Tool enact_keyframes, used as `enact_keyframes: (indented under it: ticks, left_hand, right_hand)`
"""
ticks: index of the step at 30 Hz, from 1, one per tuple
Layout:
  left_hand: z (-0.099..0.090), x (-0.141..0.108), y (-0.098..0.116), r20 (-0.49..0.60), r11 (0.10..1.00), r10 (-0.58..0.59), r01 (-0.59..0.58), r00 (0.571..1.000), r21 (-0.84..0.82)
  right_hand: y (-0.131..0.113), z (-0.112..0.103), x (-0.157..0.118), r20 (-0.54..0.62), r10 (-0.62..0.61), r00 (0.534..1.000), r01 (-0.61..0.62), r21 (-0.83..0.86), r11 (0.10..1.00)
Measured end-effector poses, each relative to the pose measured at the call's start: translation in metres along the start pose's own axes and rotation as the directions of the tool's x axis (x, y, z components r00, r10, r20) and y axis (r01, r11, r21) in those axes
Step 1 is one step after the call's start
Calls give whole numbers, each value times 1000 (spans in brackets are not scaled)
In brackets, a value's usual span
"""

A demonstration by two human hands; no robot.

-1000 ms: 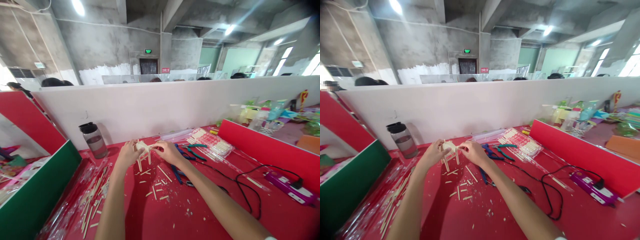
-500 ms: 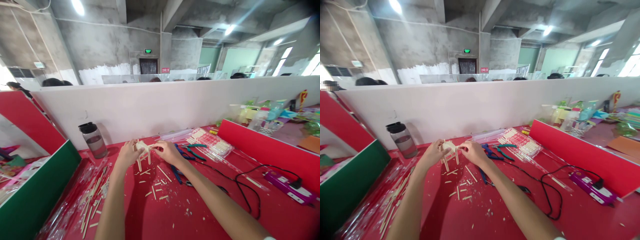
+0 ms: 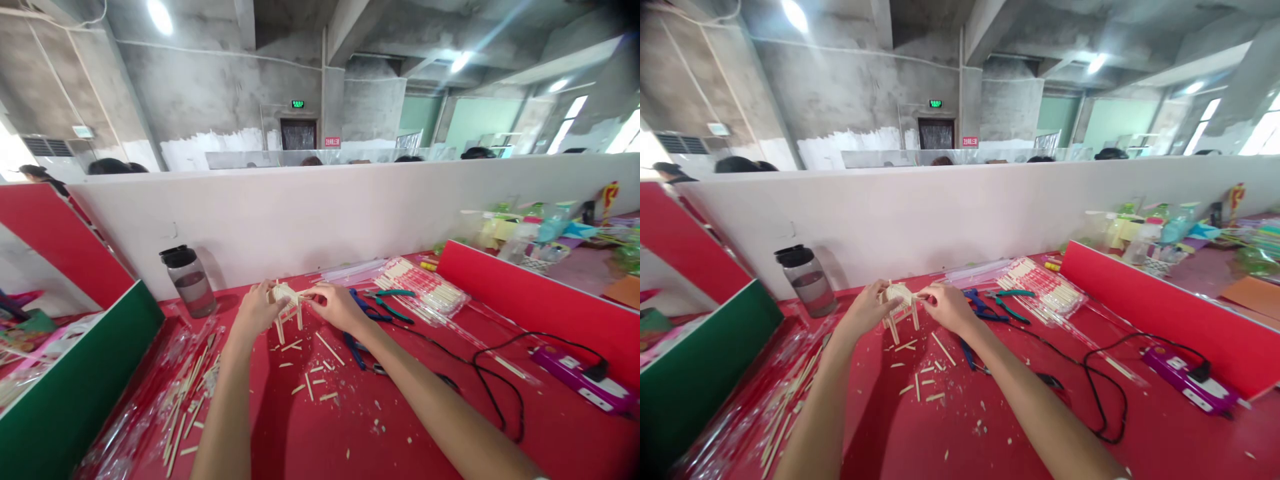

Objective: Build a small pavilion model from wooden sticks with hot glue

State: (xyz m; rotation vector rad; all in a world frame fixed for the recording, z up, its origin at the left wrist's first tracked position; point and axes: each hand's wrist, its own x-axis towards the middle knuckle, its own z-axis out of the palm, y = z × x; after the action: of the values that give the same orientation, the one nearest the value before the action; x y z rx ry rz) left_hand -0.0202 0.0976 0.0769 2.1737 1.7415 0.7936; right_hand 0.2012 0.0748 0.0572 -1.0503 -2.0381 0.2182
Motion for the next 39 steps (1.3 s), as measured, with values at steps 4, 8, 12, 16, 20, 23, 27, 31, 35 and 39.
enact_keyframes:
  ticks: [4, 8, 12, 16, 20, 23, 27, 31, 35, 39]
  left_hand:
    - [0, 0, 1, -9, 1000, -5, 5, 1000, -8]
    - [0, -2, 2, -14, 1000, -10, 10, 1000, -9]
    - [0, -2, 2, -8, 1000, -5, 5, 1000, -16]
    - [2, 0, -2, -24, 1000, 10, -10, 1000, -23]
    - [4, 2, -5, -16, 999, 20, -20, 1000, -27]
    - [4, 3, -6, -15, 1000, 22, -22, 1000, -22]
    - [4, 2, -5, -18, 1000, 14, -14, 1000, -16]
    - [4, 2, -5, -11, 1000, 15, -16, 1000, -21]
    - [3, 2, -4, -9, 1000, 10, -10, 1000, -23]
    - [2, 1, -2, -4, 1000, 2, -2, 1000, -11]
  right_hand:
    - [-2, -2, 0, 28, 27, 999, -27, -13, 1000]
    - [-3, -3, 0, 18, 19, 1000, -19, -10, 1000]
    - [-2, -1, 1, -12, -13, 1000, 13, -9, 1000]
    - [-1, 0, 1, -21, -13, 1000, 13, -6, 1000]
    - [-1, 0, 1, -26, -15, 1000, 15, -14, 1000]
    - [-1, -1, 1, -24, -8, 1000, 8, -24, 1000]
    - [-1, 0, 2, -21, 0, 1000, -1, -35, 999]
    - [0, 0, 2, -25, -7, 1000, 7, -37, 999]
    - [0, -1, 1, -21, -12, 1000, 11, -42, 999]
    - [0, -1, 1, -14, -9, 1000, 8, -39, 999]
